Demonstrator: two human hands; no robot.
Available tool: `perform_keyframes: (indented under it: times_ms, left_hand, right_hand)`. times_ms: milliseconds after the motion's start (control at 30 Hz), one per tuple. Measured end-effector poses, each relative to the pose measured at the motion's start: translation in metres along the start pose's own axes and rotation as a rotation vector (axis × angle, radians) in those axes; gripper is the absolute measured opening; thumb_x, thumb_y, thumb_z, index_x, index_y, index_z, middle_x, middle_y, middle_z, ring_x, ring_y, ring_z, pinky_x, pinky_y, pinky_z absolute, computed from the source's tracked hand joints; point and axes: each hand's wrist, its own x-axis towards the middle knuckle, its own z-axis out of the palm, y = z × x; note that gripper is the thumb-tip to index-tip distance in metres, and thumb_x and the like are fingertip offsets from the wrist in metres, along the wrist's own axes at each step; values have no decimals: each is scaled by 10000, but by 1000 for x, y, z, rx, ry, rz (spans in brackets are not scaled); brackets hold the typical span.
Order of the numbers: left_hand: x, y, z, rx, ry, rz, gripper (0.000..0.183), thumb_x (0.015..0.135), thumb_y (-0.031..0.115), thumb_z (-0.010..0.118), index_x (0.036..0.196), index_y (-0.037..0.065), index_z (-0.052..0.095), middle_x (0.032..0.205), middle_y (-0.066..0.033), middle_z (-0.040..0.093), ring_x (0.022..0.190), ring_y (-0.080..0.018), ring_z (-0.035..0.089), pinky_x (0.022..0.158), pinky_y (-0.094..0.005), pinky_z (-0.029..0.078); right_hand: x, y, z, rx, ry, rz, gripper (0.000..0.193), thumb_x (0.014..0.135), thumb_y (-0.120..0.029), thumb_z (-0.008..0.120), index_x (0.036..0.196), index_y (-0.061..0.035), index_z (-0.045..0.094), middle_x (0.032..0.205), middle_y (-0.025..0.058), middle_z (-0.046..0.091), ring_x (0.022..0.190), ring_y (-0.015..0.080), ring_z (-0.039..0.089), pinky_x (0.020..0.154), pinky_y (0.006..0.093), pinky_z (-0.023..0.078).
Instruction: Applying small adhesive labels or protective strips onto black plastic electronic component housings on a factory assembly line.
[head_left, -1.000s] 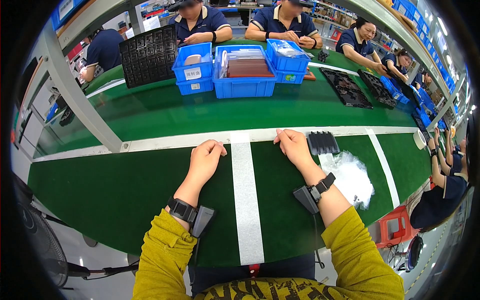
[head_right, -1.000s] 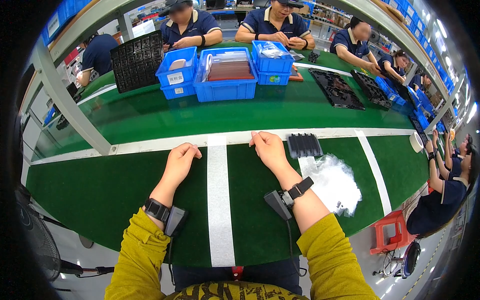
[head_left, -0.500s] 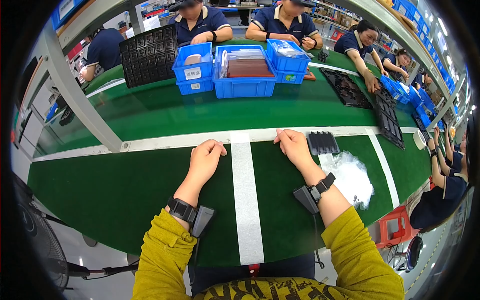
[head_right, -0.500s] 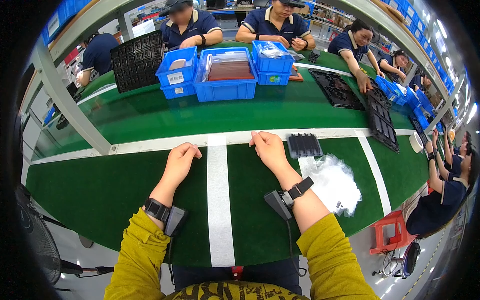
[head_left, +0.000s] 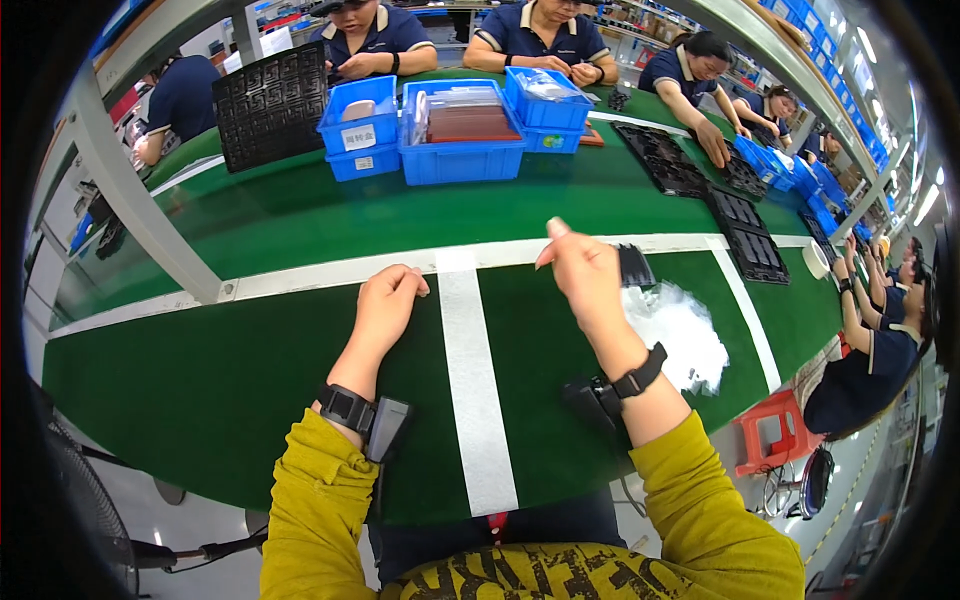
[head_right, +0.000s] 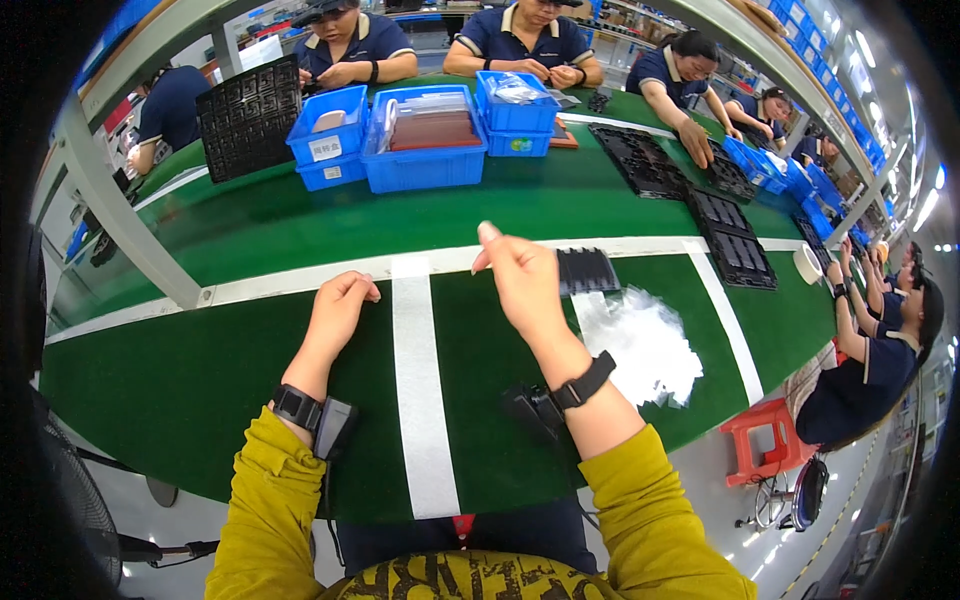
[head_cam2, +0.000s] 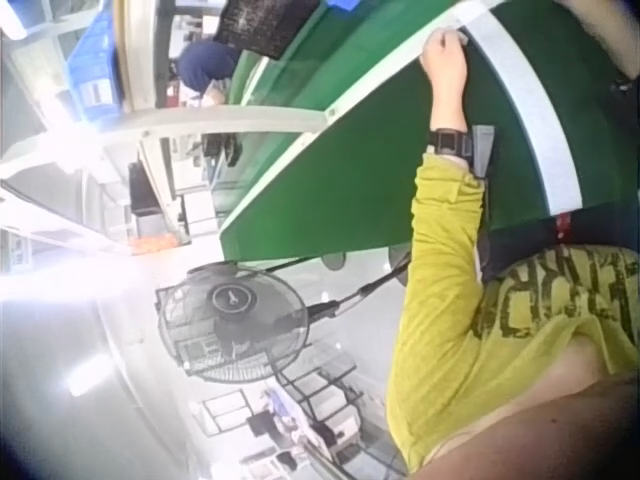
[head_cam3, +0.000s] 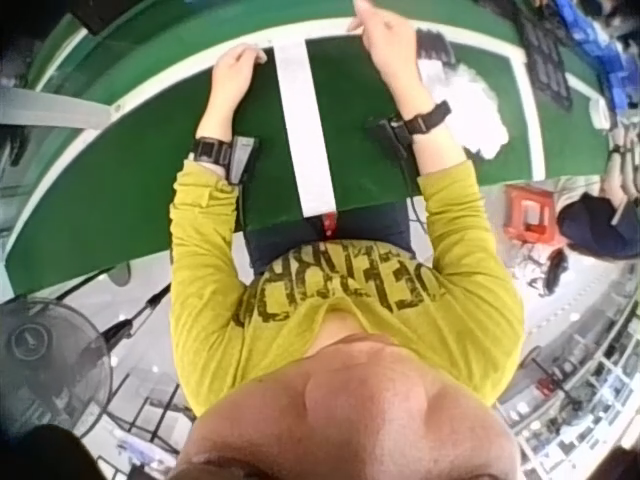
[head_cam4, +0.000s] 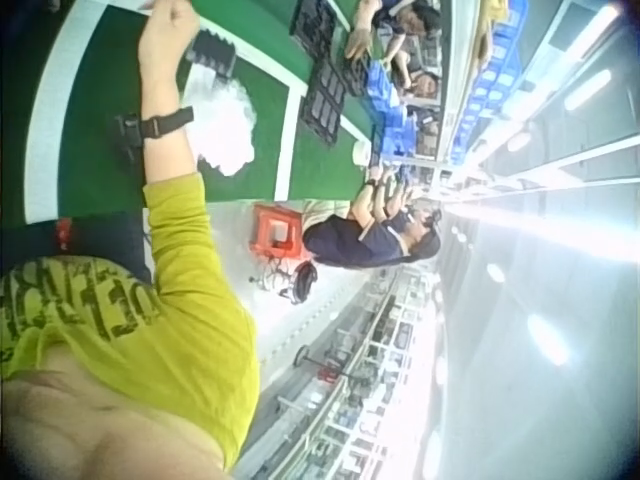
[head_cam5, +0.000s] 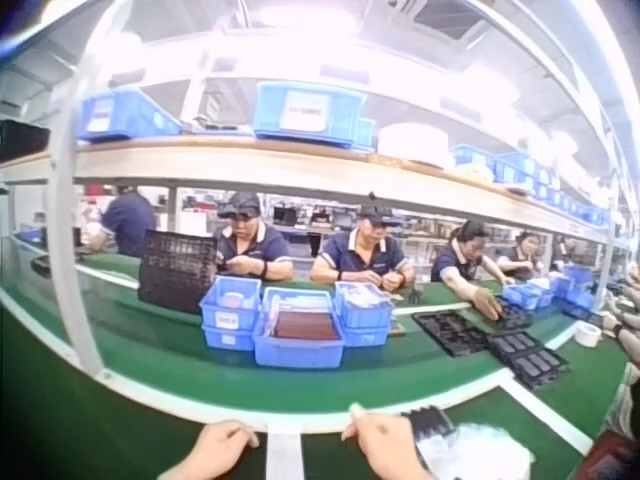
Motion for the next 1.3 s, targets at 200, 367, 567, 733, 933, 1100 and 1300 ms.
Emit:
perform_keyframes:
  times_ms: [200,367,567,733,933,1100,1300]
  left_hand:
    - [1,-7,-3,-14,-8,-3,256,821,182,475,694,-8,592,669,-75,604,662,-147,570,648,-262,437]
    - [5,-2,5,-20,-26,8,262,823,182,474,686,-12,583,664,-76,597,659,-147,561,646,-262,432]
    - [0,9,1,-14,-33,-24,264,824,175,468,675,-20,563,670,-67,584,686,-144,545,679,-260,418]
    - [-4,7,-1,11,-29,-33,261,832,173,463,675,-16,552,673,-57,568,687,-133,527,682,-251,406]
    - [-6,15,-3,17,-42,-63,266,857,163,444,659,2,520,664,-29,536,693,-106,494,701,-237,380]
    - [-5,18,-4,65,-50,-45,253,841,177,459,675,2,535,668,-32,540,686,-110,491,677,-238,383]
    - [-5,12,-1,17,-44,-20,248,842,173,458,678,5,537,674,-35,543,689,-114,492,678,-239,382]
  right_hand:
    - [6,-30,-86,-17,328,-30,484,848,-401,487,607,7,587,406,-59,327,360,31,265,369,222,175]
    - [25,27,-269,252,616,264,329,822,-346,524,729,-30,533,427,-75,227,329,57,217,325,215,148]
    - [26,90,-412,-234,901,490,231,758,-232,532,631,-40,522,485,-3,423,366,97,344,336,238,258]
    - [46,99,-382,-691,816,671,266,740,-223,511,759,35,574,695,111,568,528,189,520,421,296,416]
    - [73,103,-387,-1018,666,817,329,753,-161,399,865,102,562,831,219,592,643,327,602,511,392,487]
    - [88,152,-482,-1295,184,942,291,812,-124,340,773,74,549,682,211,570,498,291,565,414,399,432]
    - [39,119,-490,-796,619,957,277,761,-272,484,844,-9,500,586,103,476,362,208,409,336,330,323]
